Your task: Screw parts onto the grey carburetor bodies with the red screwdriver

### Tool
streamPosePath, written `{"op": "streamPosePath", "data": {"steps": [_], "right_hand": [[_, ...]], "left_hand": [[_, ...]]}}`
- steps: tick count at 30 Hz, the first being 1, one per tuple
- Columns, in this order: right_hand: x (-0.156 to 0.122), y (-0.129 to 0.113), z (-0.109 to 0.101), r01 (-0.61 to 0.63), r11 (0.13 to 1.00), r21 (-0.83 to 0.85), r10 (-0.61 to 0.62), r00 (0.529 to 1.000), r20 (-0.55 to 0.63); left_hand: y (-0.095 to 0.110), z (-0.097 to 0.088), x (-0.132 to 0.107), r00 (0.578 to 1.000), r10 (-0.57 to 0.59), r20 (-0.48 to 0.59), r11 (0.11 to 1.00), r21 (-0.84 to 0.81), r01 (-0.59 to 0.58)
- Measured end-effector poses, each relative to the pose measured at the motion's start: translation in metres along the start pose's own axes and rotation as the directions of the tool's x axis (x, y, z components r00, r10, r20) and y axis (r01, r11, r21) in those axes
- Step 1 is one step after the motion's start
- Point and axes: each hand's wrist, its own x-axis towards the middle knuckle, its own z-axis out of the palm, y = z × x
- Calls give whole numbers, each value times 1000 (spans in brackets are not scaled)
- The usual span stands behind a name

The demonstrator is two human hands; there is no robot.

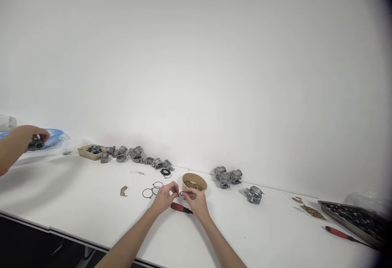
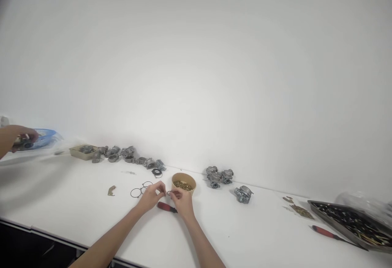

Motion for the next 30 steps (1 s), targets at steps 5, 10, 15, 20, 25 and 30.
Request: {"op": "streamPosePath", "data": {"steps": [5, 10, 15, 20, 25, 30], "right_hand": [[-1, 0, 2, -2, 1000, 14, 2, 999, 36], [-4, -5, 4, 28, 999, 30, -32, 992, 124], [-7, -14, 5, 37, 999, 35, -40, 994, 99], [-9, -20, 6, 65, 998, 20, -66, 994, 86], [-6, -13, 2, 75, 997, -19, -72, 989, 129], [-4, -6, 1, 86, 995, -58, -79, 990, 119]], "left_hand": [[-4, 1, 0, 1000, -1, -31, 990, 139, 5], [-10, 3, 0, 999, -20, -35, 996, 91, 23], [-5, 3, 0, 1000, -3, -17, 999, 49, 4], [-1, 4, 0, 1000, 17, -1, 999, 35, -17], [-4, 3, 0, 999, -40, -4, 998, 53, 40], [-8, 3, 1, 999, -35, 29, 996, 78, 32]]}}
